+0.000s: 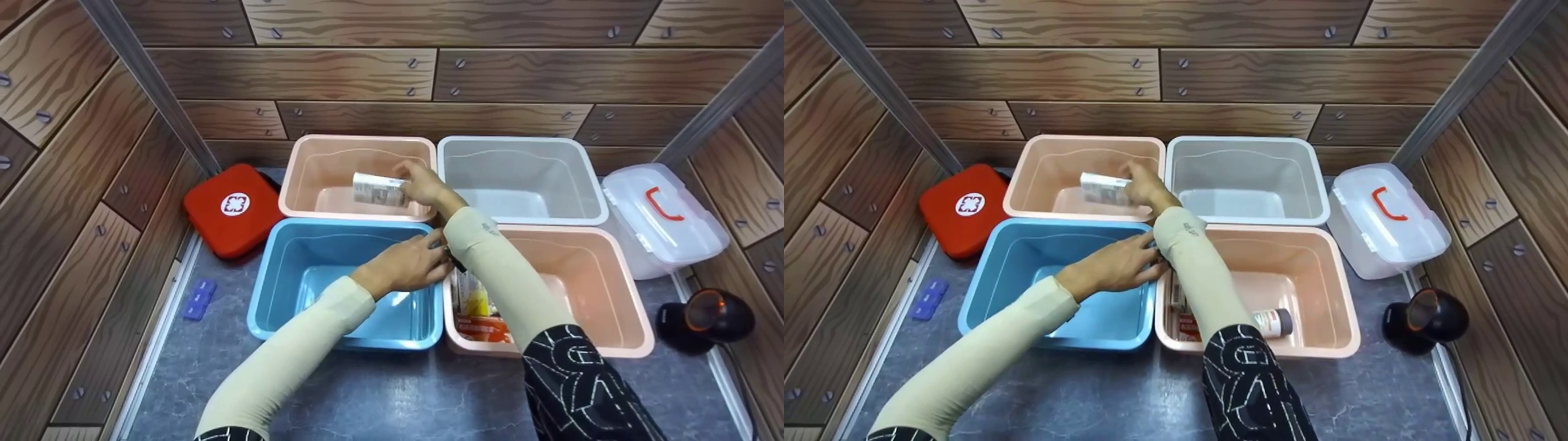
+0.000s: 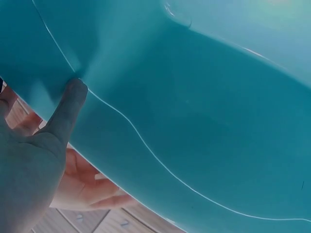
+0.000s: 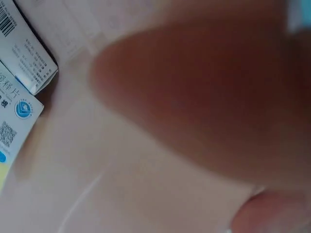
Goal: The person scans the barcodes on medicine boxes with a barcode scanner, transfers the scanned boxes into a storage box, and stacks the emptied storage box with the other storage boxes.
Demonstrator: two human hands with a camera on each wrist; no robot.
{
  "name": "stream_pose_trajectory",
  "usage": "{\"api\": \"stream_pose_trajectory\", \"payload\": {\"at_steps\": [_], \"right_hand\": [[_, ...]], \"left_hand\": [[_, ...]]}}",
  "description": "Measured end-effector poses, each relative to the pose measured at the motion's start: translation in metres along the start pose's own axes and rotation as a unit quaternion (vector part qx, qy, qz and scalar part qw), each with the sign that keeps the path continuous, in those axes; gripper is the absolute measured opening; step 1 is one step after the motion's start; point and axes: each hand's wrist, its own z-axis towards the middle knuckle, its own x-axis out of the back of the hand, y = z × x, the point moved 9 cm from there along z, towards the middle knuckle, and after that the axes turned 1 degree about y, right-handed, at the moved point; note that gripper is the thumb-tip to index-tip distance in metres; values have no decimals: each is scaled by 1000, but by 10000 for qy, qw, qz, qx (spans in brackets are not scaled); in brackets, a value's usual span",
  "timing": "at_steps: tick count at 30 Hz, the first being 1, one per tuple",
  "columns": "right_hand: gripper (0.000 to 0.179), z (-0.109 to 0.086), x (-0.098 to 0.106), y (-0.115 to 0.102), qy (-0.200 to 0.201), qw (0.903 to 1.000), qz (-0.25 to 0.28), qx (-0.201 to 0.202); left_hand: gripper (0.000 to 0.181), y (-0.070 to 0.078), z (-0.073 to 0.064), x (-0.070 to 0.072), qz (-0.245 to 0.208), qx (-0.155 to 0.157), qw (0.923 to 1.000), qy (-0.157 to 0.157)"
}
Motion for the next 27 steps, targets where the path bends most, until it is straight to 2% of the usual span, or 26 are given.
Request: {"api": "stream_pose_trajectory", "payload": {"at_steps": [3,5,10,14,19,23,27], "right_hand": [[47,-3,8,2,235,9991,182,305],[47,-7,13,5,268,9965,639,458],[43,-25,31,17,110,9833,1622,816],[41,-50,52,32,-45,9790,1853,849],[42,-95,68,53,-359,9788,1868,755],[40,-128,69,67,-640,9843,1430,812],[37,-149,65,82,-879,9859,1096,906]], "left_hand": [[48,0,0,-1,31,-4,10000,-8],[45,0,0,-1,-5,-8,10000,-12],[38,1,0,0,-113,-72,9999,52],[38,1,-1,1,-103,-43,9999,70],[38,0,-1,0,-166,-17,9998,90],[37,0,-1,1,-221,-34,9997,131],[38,1,-1,-1,-207,-20,9998,42]]}}
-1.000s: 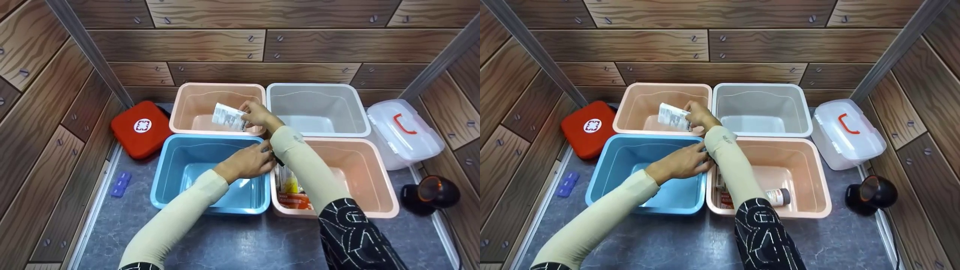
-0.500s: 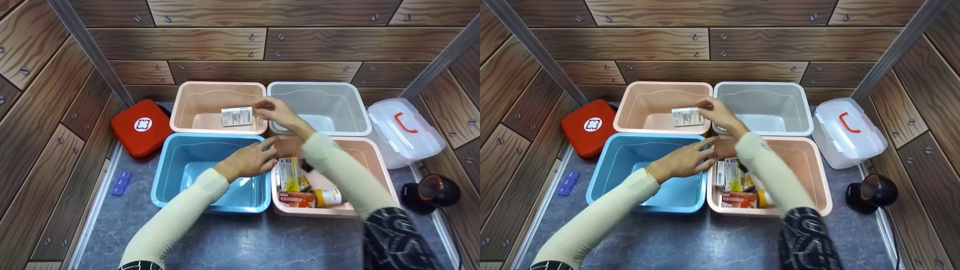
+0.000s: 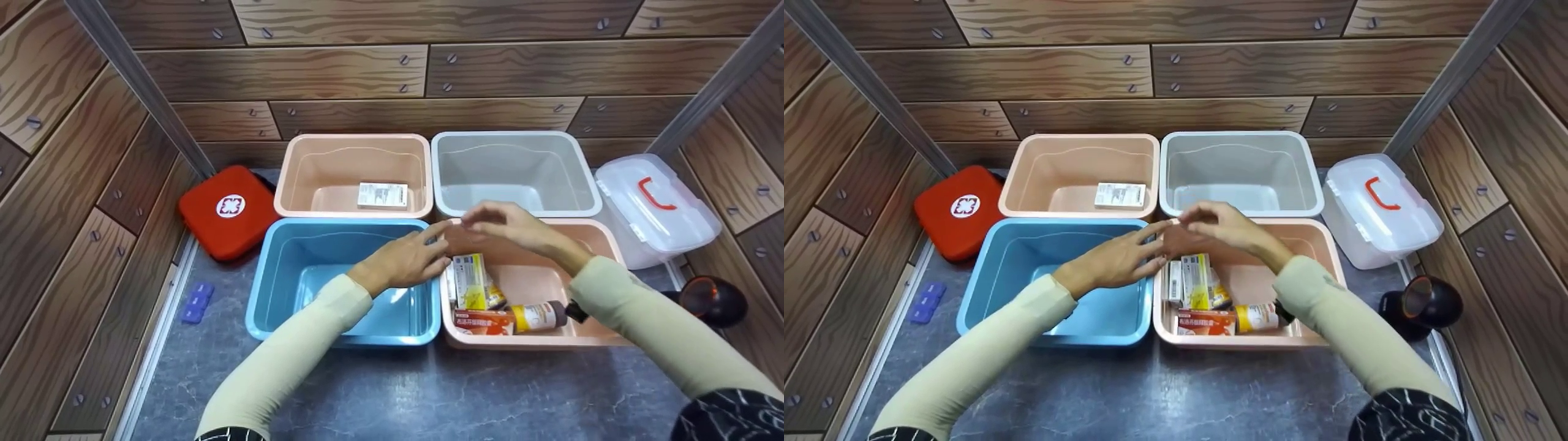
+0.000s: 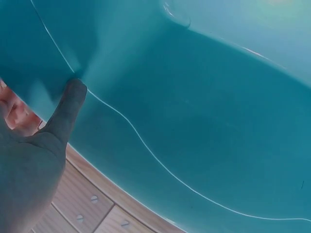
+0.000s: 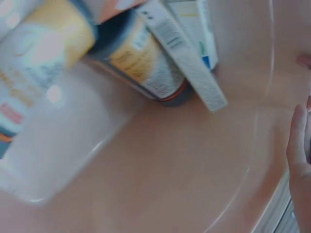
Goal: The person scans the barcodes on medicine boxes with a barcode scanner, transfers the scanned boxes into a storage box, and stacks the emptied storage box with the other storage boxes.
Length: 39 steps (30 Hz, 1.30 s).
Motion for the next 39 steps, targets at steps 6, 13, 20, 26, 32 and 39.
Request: {"api": "stream_pose_trajectory", "payload": {"at_steps": [6,13,20,26,32,39], "right_hand": [[35,-17,-20,18,-646,9891,-1320,26],[32,-24,-44,38,-643,9536,-2856,707],[19,-23,-55,50,-462,9538,-2851,823],[46,-24,-57,39,-1090,9575,-2661,235],[57,-34,-35,11,-993,9636,-2480,87],[36,-50,-3,-20,-333,9780,-2037,295]], "left_hand": [[37,-1,-1,-2,21,61,10000,-47],[37,0,0,-3,63,58,10000,-39],[37,1,-1,-3,32,34,10000,-45],[38,2,0,-2,-61,7,10000,-17],[38,1,0,0,-47,21,10000,-19],[39,0,-2,0,6,-12,10000,-4]]}}
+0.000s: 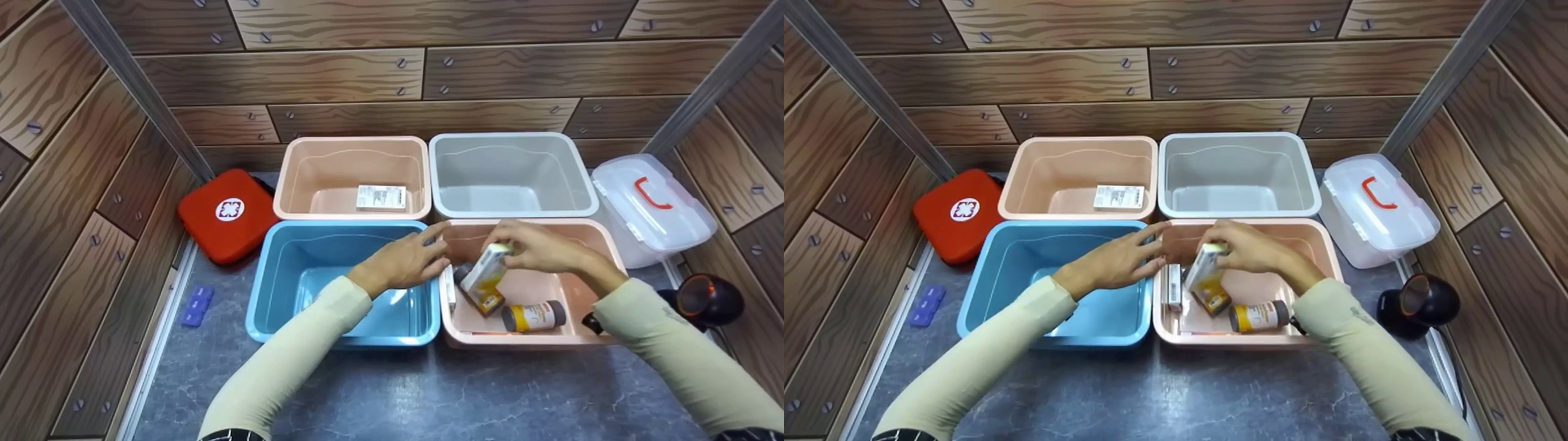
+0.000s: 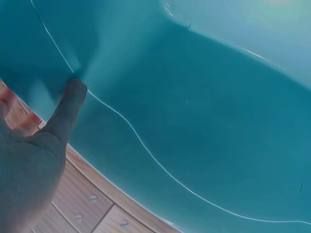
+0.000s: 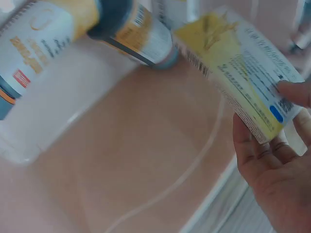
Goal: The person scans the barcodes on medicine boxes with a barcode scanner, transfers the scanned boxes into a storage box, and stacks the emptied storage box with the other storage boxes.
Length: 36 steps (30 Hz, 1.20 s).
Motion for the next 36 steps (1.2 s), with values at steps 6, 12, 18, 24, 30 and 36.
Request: {"api": "stream_pose_trajectory", "payload": {"at_steps": [6,12,18,24,30,36], "right_hand": [[34,-20,24,2,600,9947,827,-94],[27,-49,49,17,1275,9890,592,-465],[26,-82,77,36,2045,9726,885,-664],[28,-127,104,62,3073,9324,1751,-747],[26,-171,105,105,4033,8151,4119,-580],[27,-208,78,150,4526,6432,6147,-600]], "left_hand": [[38,0,-1,0,10,18,10000,41],[39,0,0,0,23,7,10000,-1],[39,-1,0,0,-16,26,10000,-27],[38,0,0,0,-68,24,10000,-33],[37,0,0,0,-25,26,10000,22],[38,1,0,-1,-2,27,10000,3]]}}
